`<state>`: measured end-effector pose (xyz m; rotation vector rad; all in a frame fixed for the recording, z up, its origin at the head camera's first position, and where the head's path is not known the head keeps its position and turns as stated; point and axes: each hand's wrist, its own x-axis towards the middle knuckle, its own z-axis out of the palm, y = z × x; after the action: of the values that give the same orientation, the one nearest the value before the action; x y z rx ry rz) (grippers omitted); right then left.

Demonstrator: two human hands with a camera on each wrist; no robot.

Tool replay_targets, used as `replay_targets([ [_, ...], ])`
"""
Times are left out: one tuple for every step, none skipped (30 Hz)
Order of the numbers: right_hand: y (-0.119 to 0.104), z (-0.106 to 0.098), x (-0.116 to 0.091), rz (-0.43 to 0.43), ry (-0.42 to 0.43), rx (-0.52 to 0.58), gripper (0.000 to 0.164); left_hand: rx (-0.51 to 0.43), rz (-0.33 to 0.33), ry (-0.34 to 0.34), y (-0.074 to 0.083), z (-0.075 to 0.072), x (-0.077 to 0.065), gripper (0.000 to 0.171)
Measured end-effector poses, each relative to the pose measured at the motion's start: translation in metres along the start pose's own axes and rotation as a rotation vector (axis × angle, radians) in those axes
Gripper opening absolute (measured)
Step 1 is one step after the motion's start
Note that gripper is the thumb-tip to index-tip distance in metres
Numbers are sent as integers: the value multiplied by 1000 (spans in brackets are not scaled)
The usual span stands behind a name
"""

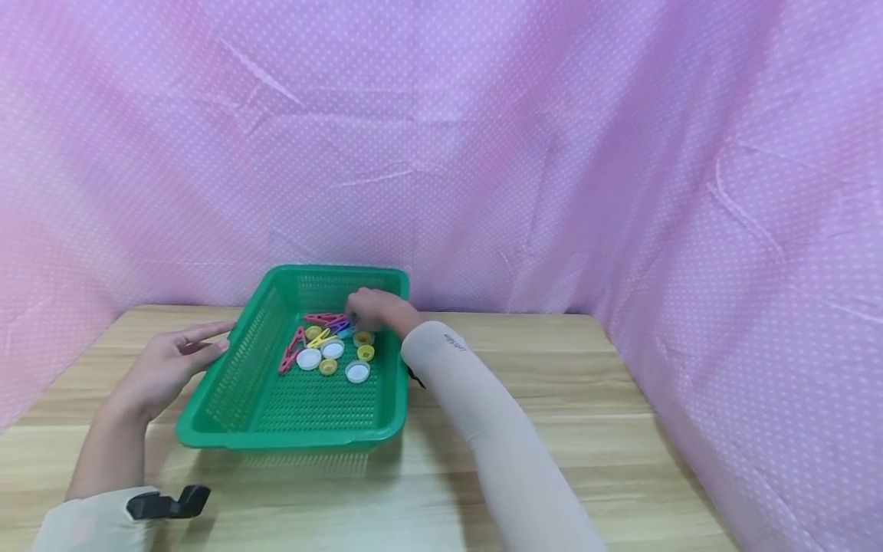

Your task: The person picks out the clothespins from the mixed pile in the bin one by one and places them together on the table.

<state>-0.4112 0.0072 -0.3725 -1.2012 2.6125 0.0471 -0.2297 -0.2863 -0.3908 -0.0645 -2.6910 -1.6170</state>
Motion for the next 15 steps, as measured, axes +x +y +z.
replay_targets([
  [0,0,0,-5,-3,12,25,-6,-4,0,0,0,0,59],
  [0,1,0,-12,-8,27,25,-11,-7,0,0,0,0,59],
  [0,1,1,-23,-13,42,25,-19,-10,0,0,0,0,59],
  [0,1,1,-33,-17,58,25,-23,-12,0,1,1,0,60],
  [1,2,2,-43,-20,73,25,-25,-12,0,1,1,1,60],
  [1,3,2,-52,-21,86,25,-24,-11,1,1,1,1,59],
  [2,3,3,-58,-19,95,25,-22,-10,1,1,1,0,59],
  [2,4,3,-58,-15,101,25,-20,-8,2,0,1,0,59],
  [2,4,4,-56,-7,99,25,-17,-7,3,0,1,0,59],
  [3,5,4,-52,3,92,25,-13,-5,5,0,1,0,58],
  [3,6,4,-46,10,87,26,-11,-4,6,0,1,0,58],
  [3,6,4,-41,17,79,26,-10,-3,7,-1,1,0,58],
  [3,6,4,-34,22,70,27,-9,-1,8,0,1,0,58],
  [3,6,4,-30,23,64,28,-12,0,8,0,0,0,58],
  [2,6,4,-28,22,53,29,-16,2,7,0,0,1,58],
])
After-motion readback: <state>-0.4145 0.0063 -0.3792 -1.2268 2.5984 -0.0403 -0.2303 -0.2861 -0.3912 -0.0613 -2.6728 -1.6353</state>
